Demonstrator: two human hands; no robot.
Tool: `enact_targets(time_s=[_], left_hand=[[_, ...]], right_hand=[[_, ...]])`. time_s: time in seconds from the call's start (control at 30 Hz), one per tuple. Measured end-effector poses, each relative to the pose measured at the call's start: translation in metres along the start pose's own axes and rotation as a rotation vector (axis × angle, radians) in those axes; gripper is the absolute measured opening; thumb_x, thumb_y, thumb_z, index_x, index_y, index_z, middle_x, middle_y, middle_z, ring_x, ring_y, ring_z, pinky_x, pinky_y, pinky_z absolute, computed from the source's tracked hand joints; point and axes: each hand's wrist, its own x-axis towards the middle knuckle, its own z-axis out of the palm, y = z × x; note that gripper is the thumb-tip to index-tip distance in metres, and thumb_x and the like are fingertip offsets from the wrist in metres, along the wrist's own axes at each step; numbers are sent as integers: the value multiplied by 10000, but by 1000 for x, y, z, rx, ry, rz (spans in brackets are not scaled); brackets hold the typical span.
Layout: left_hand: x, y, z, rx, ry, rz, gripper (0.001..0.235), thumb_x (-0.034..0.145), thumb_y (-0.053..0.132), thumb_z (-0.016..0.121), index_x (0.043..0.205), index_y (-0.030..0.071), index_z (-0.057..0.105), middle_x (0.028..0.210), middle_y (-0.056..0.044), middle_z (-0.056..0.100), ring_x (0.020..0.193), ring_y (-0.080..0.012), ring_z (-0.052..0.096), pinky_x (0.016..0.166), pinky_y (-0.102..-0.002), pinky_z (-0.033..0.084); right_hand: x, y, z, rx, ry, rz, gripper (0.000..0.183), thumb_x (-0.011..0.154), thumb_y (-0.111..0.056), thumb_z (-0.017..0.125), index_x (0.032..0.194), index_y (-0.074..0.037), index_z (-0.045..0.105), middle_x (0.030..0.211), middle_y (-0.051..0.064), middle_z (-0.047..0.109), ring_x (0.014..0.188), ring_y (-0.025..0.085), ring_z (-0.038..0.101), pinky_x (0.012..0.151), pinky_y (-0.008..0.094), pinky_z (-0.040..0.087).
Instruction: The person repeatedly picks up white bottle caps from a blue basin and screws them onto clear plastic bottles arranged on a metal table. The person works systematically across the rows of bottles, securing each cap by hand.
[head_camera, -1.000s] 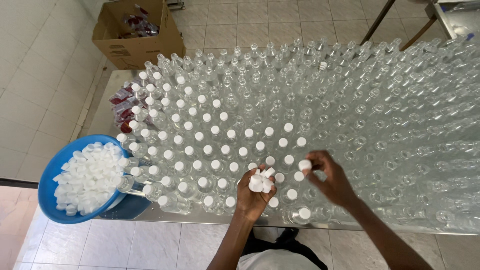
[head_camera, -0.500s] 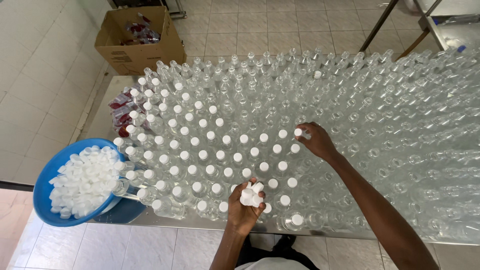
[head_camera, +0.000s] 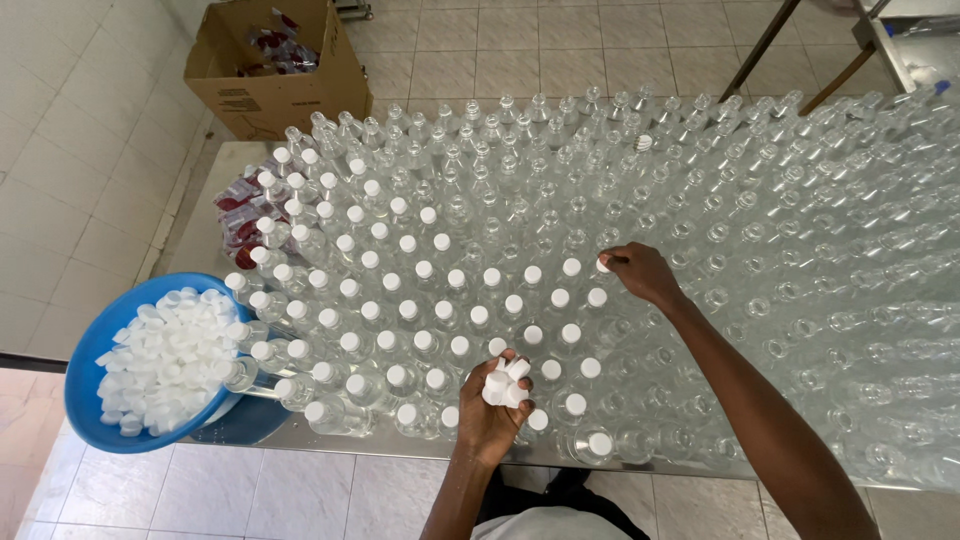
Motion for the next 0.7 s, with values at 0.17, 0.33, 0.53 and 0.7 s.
enact_targets(time_s=[0.17, 0.33, 0.53, 0.7], left_hand=[[2, 7, -2, 5, 4, -13, 206, 995, 269, 688, 1150, 133, 704, 997, -25, 630, 762, -177, 663, 561, -289, 539], [4, 7, 2, 20, 44, -17, 216, 978, 263, 704, 1146, 126, 699, 1008, -27, 628, 750, -180, 657, 547, -287, 523], [7, 2, 7, 48, 59, -39, 203, 978, 265, 705, 1132, 134, 693, 1013, -33, 631, 751, -180, 661, 540, -282, 523], [7, 2, 6, 42, 36, -34, 210, 983, 259, 701, 1142, 123, 711, 1012, -37, 659, 756, -186, 664, 549, -290, 519]], right_hand=[[-12, -16, 0, -274, 32, 28, 443, 1139, -450, 450, 1172, -222, 828, 1050, 73, 766, 935, 341, 727, 780, 487, 514], [3, 5, 7, -229, 60, -69, 428, 1146, -422, 495, 1091, -159, 828, 948, 72, 741, 874, 292, 689, 710, 452, 473], [5, 9, 0, -76, -12, -37, 455, 1126, -420, 510, 1242, -118, 830, 871, 93, 827, 806, 259, 765, 718, 420, 532], [-2, -2, -11, 1, -107, 58, 421, 1120, -394, 525, 1373, -180, 785, 990, 105, 847, 985, 222, 791, 835, 385, 544]])
